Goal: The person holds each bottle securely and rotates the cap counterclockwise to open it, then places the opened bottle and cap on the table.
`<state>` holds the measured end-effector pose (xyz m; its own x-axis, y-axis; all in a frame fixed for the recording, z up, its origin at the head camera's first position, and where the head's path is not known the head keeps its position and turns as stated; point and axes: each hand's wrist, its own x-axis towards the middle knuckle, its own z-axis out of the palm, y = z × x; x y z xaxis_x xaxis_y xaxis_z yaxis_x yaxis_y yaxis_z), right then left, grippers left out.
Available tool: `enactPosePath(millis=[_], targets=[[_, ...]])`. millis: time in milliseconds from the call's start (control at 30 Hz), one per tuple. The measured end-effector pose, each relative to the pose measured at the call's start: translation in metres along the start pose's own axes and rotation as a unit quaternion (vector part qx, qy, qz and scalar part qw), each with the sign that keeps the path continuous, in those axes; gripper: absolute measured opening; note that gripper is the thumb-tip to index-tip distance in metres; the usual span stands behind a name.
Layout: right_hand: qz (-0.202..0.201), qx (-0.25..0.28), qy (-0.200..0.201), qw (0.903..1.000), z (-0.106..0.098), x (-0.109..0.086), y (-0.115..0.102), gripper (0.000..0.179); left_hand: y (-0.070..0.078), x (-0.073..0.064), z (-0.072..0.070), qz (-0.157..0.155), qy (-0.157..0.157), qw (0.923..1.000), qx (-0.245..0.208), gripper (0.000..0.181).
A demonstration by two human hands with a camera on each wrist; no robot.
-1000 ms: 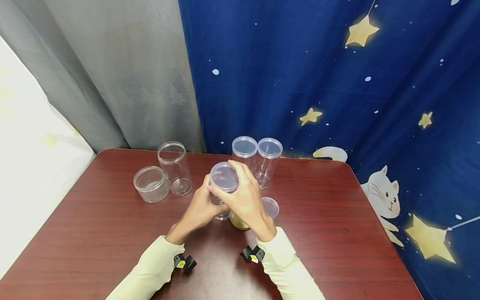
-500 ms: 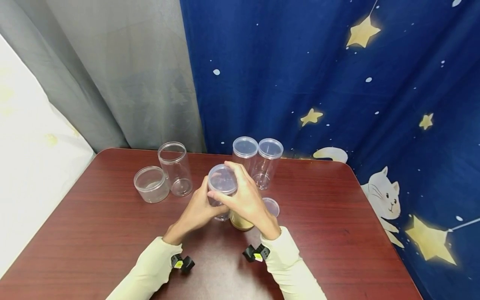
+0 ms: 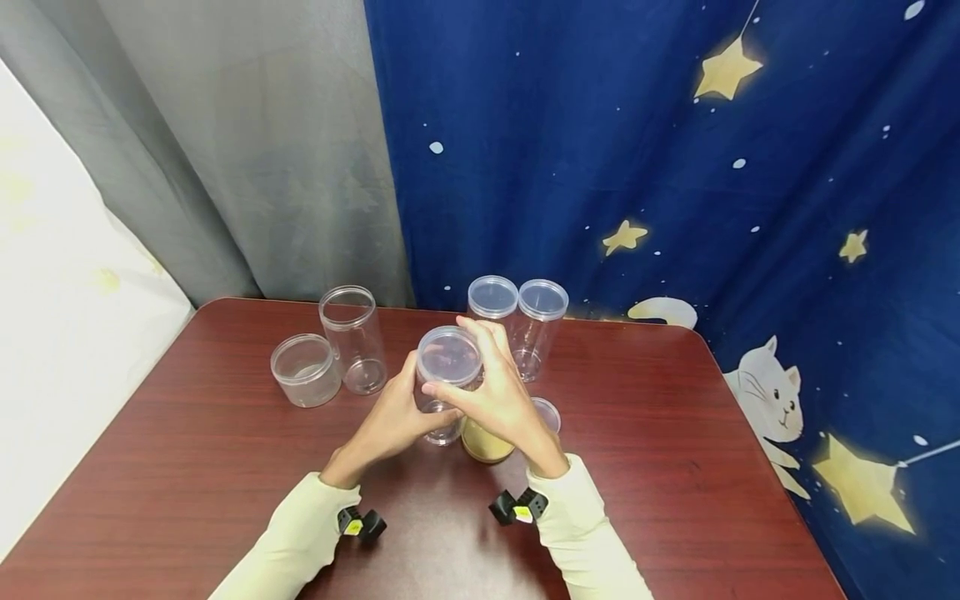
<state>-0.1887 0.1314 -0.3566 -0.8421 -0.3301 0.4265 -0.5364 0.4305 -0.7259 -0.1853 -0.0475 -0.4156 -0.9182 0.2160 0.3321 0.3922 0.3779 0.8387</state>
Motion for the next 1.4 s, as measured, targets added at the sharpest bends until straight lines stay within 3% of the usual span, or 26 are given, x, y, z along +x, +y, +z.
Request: enactPosePath(millis=[133, 300, 633, 933, 1133, 1267, 1400], targets=[[0.009, 0.011, 0.013, 0.9998, 0.001, -0.001, 0.000, 0.083, 0.001, -0.001, 0.001, -0.005, 0.002, 1.0000, -0.008, 0.089], [-0.019, 0.016, 0.006, 0.9997, 0.000, -0.001, 0.000, 0.069, 0.000, -0.002, 0.001, -0.010, 0.000, 0.9998, -0.018, 0.086], [-0.016, 0.057, -0.050, 0.9970, -0.006, -0.001, 0.002, 0.066, -0.002, -0.003, -0.001, -0.007, -0.001, 0.9998, -0.020, 0.087], [-0.055, 0.122, -0.117, 0.9841, -0.015, 0.001, 0.009, 0.066, -0.003, -0.004, -0.007, 0.001, -0.046, 0.9976, -0.052, 0.093], [-0.064, 0.109, -0.136, 0.9826, -0.017, 0.000, 0.010, 0.073, -0.004, -0.004, -0.007, 0.001, -0.053, 0.9971, -0.054, 0.092], [-0.042, 0.090, -0.113, 0.9886, -0.015, -0.001, 0.007, 0.080, -0.004, -0.004, -0.006, -0.004, -0.035, 0.9984, -0.044, 0.090], [-0.025, 0.053, -0.037, 0.9976, -0.008, -0.002, 0.002, 0.069, -0.002, -0.003, -0.003, -0.010, -0.003, 0.9993, -0.037, 0.087]])
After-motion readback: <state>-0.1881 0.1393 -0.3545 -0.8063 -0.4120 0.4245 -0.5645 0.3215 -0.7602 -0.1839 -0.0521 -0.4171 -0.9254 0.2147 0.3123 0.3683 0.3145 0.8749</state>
